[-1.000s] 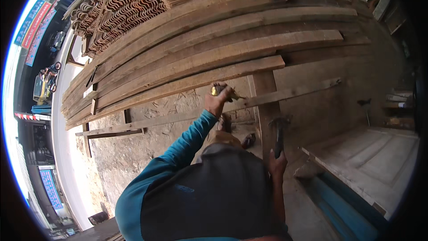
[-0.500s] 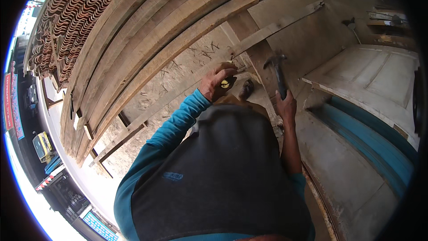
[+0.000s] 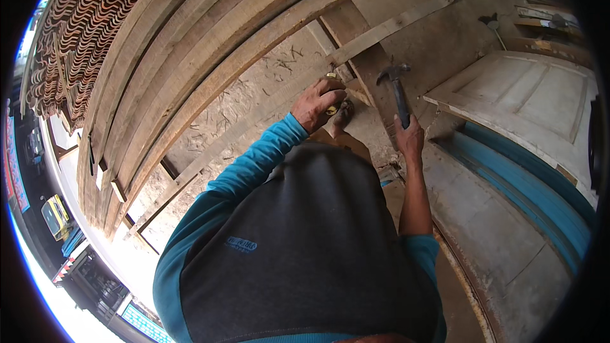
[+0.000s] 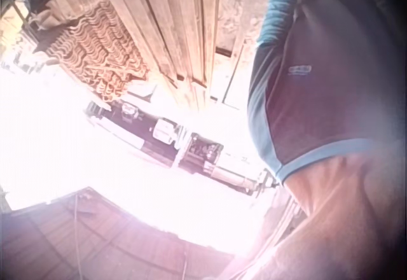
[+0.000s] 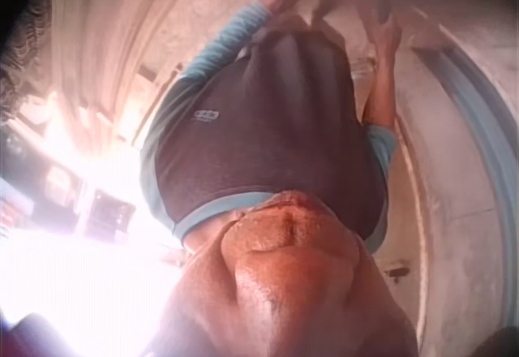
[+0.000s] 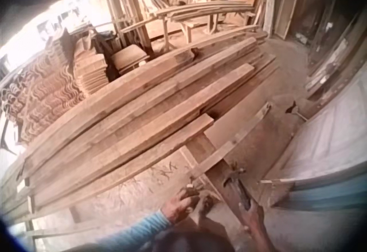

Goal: The person removes nails from a small wooden block using the claw of a hammer and a metal rod for leverage.

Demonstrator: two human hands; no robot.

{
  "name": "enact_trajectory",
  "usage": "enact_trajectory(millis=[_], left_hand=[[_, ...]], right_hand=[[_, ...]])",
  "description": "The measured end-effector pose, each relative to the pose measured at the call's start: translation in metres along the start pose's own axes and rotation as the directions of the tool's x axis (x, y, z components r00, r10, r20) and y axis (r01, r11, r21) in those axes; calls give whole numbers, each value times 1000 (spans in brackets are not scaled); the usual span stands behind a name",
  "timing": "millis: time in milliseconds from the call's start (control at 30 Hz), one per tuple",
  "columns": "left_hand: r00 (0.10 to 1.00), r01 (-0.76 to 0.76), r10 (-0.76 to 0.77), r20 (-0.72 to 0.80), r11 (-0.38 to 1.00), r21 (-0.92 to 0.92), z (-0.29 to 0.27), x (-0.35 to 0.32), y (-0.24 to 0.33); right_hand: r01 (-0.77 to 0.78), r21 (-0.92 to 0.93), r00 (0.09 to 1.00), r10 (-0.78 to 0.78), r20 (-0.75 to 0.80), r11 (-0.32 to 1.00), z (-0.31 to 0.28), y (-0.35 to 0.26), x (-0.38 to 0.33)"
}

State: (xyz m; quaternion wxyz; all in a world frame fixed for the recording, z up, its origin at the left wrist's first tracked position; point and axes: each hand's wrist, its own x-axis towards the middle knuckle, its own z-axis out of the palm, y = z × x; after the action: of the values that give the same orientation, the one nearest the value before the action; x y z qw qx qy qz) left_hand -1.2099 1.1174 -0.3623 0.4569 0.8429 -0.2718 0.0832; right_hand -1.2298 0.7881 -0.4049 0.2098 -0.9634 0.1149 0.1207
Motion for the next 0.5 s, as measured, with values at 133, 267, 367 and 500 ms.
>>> enact_trajectory(millis=[133,267,367,500], left_hand=[[1000,8,-8,-1,1000,13,1,1,0],[996,81,-81,-39,997,3,1,8,4],[997,74,-74,-5,996,58,-1,13,1],[999,-20,13,42,986,165,1,15,-9]], right_hand=[[-56,6,997,55,57,998,-7,-8,0],[-42,32,998,40,50,999,-7,-6,-3],[76,227,997,-69,-39,971,-11,-12,-19],[24,410,992,28,-120,912,-7,-31,-61]])
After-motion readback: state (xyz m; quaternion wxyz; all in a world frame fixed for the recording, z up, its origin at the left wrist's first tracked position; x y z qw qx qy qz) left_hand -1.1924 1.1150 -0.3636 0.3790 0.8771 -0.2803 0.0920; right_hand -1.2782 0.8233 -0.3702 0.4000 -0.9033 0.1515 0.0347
